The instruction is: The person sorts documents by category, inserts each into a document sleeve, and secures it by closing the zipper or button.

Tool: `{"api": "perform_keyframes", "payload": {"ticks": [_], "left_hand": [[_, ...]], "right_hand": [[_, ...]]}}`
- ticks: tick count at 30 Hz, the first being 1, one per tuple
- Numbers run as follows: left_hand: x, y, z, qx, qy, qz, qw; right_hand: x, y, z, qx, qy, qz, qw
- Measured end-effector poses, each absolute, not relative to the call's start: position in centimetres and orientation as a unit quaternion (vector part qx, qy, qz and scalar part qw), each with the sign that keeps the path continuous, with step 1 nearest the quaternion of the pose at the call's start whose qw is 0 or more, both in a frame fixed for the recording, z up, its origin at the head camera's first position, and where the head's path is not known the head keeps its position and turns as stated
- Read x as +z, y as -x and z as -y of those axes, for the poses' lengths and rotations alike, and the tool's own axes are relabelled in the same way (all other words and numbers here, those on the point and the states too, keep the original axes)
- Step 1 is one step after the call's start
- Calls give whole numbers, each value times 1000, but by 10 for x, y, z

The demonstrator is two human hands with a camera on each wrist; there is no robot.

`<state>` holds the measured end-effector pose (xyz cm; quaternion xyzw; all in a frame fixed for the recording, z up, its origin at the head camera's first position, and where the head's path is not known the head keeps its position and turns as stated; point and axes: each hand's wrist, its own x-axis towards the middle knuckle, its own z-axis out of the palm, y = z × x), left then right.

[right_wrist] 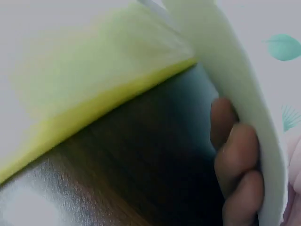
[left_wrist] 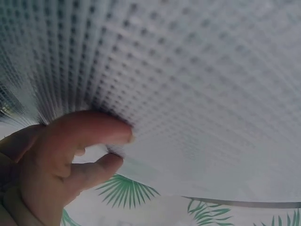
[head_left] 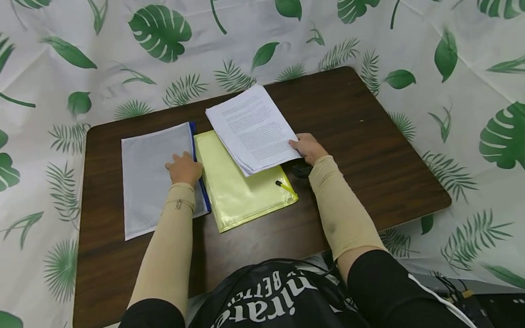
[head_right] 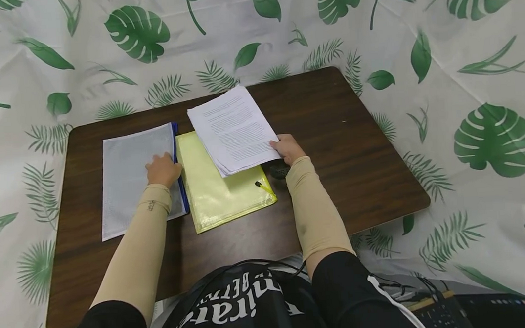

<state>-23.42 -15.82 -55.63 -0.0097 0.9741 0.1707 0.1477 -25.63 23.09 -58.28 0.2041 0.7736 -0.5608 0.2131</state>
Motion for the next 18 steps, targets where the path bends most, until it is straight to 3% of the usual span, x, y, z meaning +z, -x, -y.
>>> {"api": "perform_keyframes", "payload": {"ticks": [18], "left_hand": [[-554,234,157,182,18,-971,153]], "right_hand": [[-587,257,-232,-580,-203,-760,211]]}}
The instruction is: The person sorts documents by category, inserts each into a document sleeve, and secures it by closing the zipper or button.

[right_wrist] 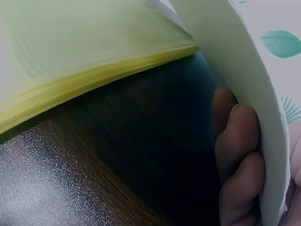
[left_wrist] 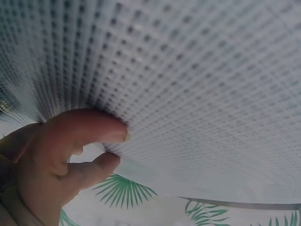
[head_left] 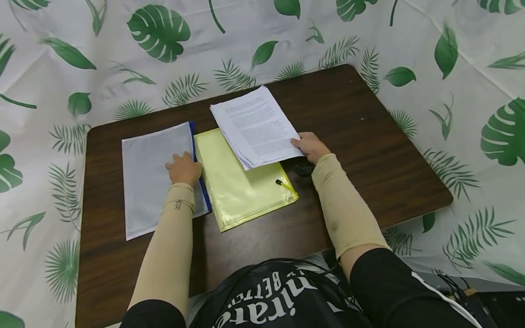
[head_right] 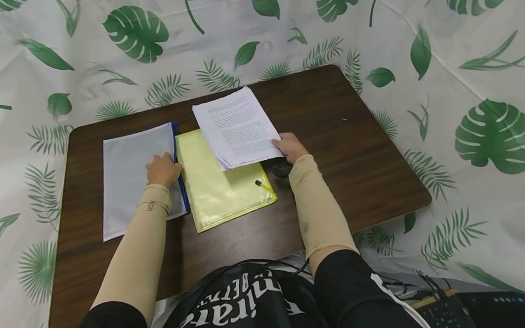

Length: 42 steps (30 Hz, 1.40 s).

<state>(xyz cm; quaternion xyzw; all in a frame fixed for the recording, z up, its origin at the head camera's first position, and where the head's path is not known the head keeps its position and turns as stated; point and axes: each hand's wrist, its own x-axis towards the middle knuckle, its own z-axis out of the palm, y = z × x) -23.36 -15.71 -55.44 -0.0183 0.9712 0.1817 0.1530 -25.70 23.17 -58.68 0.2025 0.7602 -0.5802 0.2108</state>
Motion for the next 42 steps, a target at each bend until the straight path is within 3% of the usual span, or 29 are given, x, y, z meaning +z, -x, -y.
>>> {"api": "perform_keyframes", "payload": {"ticks": [11,27,42], "left_hand": [[-552,240,109,152,-12,-978,142],[-554,238,116,206,-3,-968,142],[-559,241,115,185,7,-977,106]], "right_hand": [[-582,252,-236,-600,-207,-746,202],[-583,249,-233,-602,-203,-744,207],[-585,249,-231,-623,-173,-737,197]]}}
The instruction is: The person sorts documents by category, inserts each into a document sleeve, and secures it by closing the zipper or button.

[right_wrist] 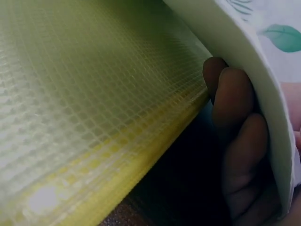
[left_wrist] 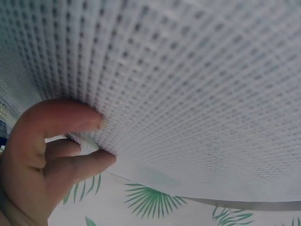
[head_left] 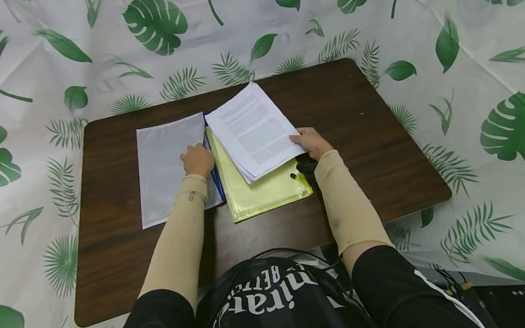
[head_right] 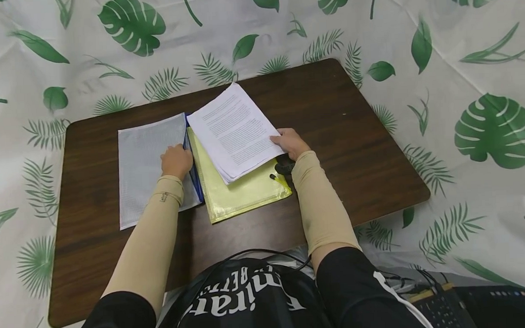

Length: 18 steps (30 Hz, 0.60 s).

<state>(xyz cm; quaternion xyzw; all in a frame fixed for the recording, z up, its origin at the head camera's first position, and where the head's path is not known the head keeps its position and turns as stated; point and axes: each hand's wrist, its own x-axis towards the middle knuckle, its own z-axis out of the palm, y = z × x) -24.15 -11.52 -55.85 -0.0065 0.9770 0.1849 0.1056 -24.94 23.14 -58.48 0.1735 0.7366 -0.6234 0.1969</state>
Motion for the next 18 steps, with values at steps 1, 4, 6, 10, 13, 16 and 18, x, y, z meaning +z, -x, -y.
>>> {"api": "perform_keyframes", "payload": {"ticks": [1,4,6,10,13,16,18], "left_hand": [[-559,242,116,187,9,-977,103],[-562,244,117,205,17,-974,99],[-563,245,117,212,21,-972,101],[-562,245,117,210,15,-971,114],[-559,245,118,201,7,-972,123],[-557,245,118,193,0,-972,137],[-556,244,117,192,-2,-971,144]], "right_hand": [[-585,250,-231,-625,-172,-735,198],[-584,251,-231,-627,-171,-734,198],[-584,251,-231,-628,-170,-733,199],[-583,250,-230,-621,-166,-740,199],[-582,250,-229,-611,-157,-750,200],[-582,250,-228,-602,-150,-758,202],[-583,251,-227,-597,-150,-761,205]]}}
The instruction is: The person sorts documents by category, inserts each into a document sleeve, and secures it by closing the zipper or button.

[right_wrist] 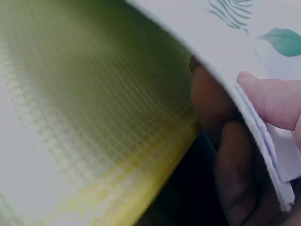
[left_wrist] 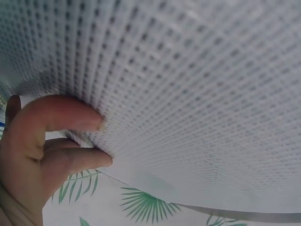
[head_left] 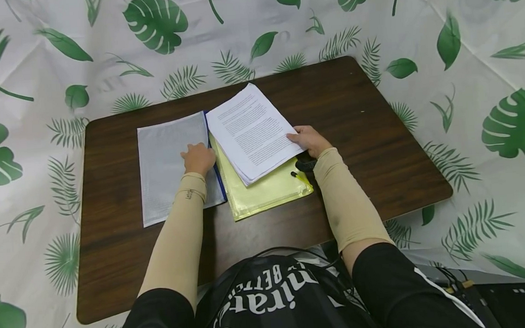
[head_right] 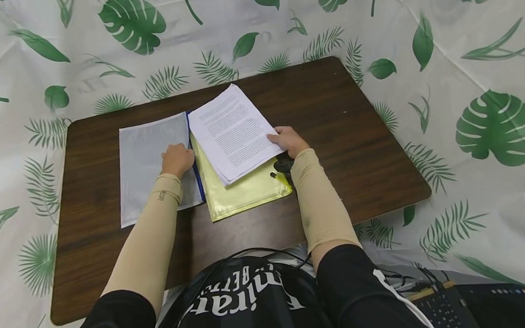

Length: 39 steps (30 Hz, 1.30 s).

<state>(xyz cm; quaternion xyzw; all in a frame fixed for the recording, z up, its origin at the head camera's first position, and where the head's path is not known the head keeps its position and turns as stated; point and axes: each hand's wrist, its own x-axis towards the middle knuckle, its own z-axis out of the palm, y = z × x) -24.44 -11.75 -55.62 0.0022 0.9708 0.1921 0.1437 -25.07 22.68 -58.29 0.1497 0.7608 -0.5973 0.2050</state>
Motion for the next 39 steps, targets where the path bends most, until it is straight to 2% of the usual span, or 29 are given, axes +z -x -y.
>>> {"api": "perform_keyframes", "payload": {"ticks": [14,23,39], "left_hand": [[-554,244,121,226,11,-959,172],[-553,244,124,241,19,-954,180],[-556,246,125,222,-12,-960,171]], "right_hand": [[-579,250,-226,-581,-131,-775,211],[-576,248,-219,-624,-113,-742,215],[-581,233,-204,-654,-79,-711,245]]}}
